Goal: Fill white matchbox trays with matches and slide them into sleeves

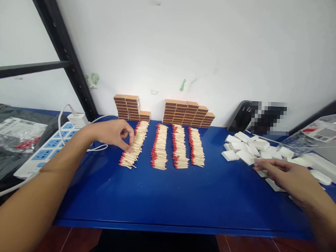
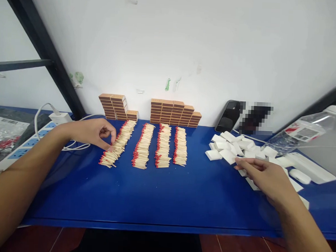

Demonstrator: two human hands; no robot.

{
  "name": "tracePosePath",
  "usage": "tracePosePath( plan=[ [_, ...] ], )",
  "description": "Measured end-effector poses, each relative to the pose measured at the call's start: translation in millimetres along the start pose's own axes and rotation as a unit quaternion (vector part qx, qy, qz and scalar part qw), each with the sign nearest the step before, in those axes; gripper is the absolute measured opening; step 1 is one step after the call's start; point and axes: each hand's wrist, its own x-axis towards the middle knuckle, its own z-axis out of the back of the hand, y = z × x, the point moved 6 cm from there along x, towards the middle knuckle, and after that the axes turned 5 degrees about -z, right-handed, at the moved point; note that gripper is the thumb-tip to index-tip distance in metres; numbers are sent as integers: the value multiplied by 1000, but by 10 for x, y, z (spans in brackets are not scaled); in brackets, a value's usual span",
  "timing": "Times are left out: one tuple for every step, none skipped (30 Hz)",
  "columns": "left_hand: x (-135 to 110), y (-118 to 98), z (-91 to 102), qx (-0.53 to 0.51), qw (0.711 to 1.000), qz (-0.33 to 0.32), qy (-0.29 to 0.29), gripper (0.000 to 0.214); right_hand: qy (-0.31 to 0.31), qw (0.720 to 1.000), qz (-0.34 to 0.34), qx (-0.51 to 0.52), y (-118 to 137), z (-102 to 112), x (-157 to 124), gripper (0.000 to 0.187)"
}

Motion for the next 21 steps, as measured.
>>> tracePosePath(
  plan=[
    [5,-14,-8,-2,1000,-1,0,31,20,999,-46,-4,-32,-6,-5,15],
    [11,-25,-17,-2,1000,-2,0,32,35,995,-89,-8,-56,-7,-15,14],
    [17,-32,-25,-2,1000,-1,-1,32,41,992,-121,-10,-65,-2,-29,12],
    [23,-35,-31,-1,1000,0,-3,32,32,990,-135,-11,-53,17,-42,11],
    [28,-36,-35,0,1000,2,-6,31,18,990,-140,-13,-31,38,-57,10],
    [32,-35,-37,2,1000,4,-8,30,6,990,-140,-18,-5,51,-76,9],
    [34,-34,-35,3,1000,6,-10,30,-5,991,-133,-24,29,60,-100,9],
    [35,-33,-32,4,1000,9,-12,29,-23,992,-121,-33,72,74,-129,10],
    [34,-31,-28,5,1000,13,-13,28,-43,993,-100,-42,128,85,-164,11],
    [32,-30,-22,8,1000,17,-14,28,-65,994,-72,-50,198,92,-205,12],
    [28,-29,-14,10,1000,20,-14,28,-87,994,-40,-56,281,95,-253,12],
    [23,-28,-5,13,1000,23,-15,28,-110,992,-7,-61,374,93,-308,11],
    [16,-25,5,15,999,24,-16,29,-129,989,25,-62,479,78,-369,10],
    [8,-20,15,17,999,25,-16,29,-136,987,57,-62,596,40,-433,8],
    [-1,-13,25,18,999,24,-15,30,-131,985,91,-59,729,-21,-500,5],
    [-11,-4,34,17,1000,22,-14,30,-115,984,126,-50,875,-104,-569,3],
    [-20,7,41,16,1000,19,-11,31,-72,982,172,-42,1048,-233,-644,4],
    [-28,18,46,14,1000,16,-7,31,-26,974,222,-29,1236,-377,-730,8],
    [-33,27,48,11,1000,13,-4,32,33,963,267,-14,1426,-546,-821,12],
    [-35,35,47,8,1000,12,-1,32,98,943,318,4,1627,-731,-927,14],
    [-36,40,42,4,1000,11,4,33,152,920,360,11,1818,-916,-1028,13]
  ],
)
